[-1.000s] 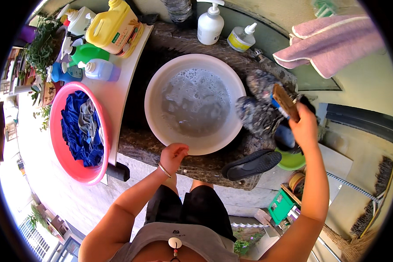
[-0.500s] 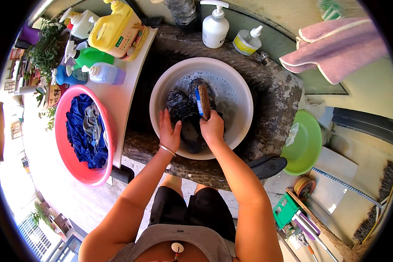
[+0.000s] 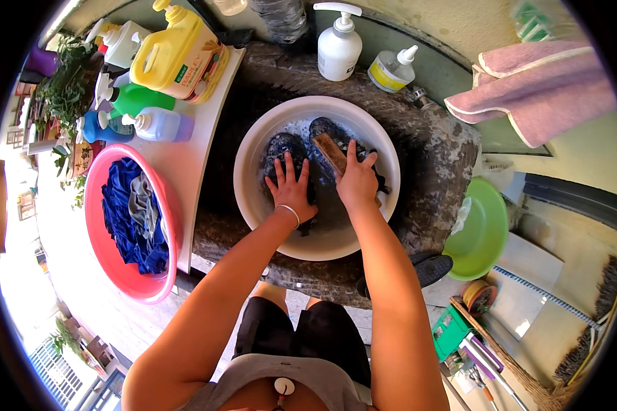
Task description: The person cleans a pair of black shoes by scrubbing them with a brush in a basin of soapy water at a sink and then rinses them under running water before placing them on a drying rack.
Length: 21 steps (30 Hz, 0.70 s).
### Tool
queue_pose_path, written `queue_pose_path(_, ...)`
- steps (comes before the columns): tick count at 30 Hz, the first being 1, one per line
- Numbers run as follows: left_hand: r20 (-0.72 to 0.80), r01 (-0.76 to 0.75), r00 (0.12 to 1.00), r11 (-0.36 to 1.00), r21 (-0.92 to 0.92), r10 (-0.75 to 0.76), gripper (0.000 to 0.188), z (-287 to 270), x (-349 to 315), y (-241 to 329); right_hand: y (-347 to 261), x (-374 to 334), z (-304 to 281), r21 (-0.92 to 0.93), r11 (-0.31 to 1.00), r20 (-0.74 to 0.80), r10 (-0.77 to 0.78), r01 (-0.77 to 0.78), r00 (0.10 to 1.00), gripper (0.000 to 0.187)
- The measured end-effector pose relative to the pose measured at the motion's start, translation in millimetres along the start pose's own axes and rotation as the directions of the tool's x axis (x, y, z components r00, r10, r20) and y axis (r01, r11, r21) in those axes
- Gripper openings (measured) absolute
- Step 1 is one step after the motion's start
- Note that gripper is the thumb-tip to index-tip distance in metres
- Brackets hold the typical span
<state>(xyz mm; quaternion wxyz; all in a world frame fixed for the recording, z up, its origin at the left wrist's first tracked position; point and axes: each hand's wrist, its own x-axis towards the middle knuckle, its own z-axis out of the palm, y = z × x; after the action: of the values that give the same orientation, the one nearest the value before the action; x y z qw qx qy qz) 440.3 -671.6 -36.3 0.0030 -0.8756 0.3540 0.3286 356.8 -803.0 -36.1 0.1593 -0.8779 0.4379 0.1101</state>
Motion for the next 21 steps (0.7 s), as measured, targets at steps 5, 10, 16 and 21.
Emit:
queue_pose_path(5,0.071,-0.045,0.997,0.997,0.069,0.040,0.103,9.7,23.2,-0.7,10.2,13.1,24.2,0.032,0.996,0.120,0.081,-0.086,0.989,0.080)
queue_pose_path(10,0.310,-0.074,0.948,0.997,-0.009,0.074,0.099,32.6,56.1,-17.5,-7.8,9.2,40.6,0.084,0.987,0.186,0.123,-0.140,0.975,0.079)
queue_pose_path(16,0.158,-0.083,0.987,0.958,0.275,0.040,0.090,27.2,52.4,7.1,-18.4,9.5,90.6,0.135,0.958,0.219,0.219,-0.252,0.951,0.057)
queue_pose_path(21,-0.070,-0.066,0.995,0.996,0.053,0.070,0.088,68.1,60.1,-6.6,1.0,23.9,126.9,0.223,0.973,0.192,0.016,-0.060,0.981,0.033)
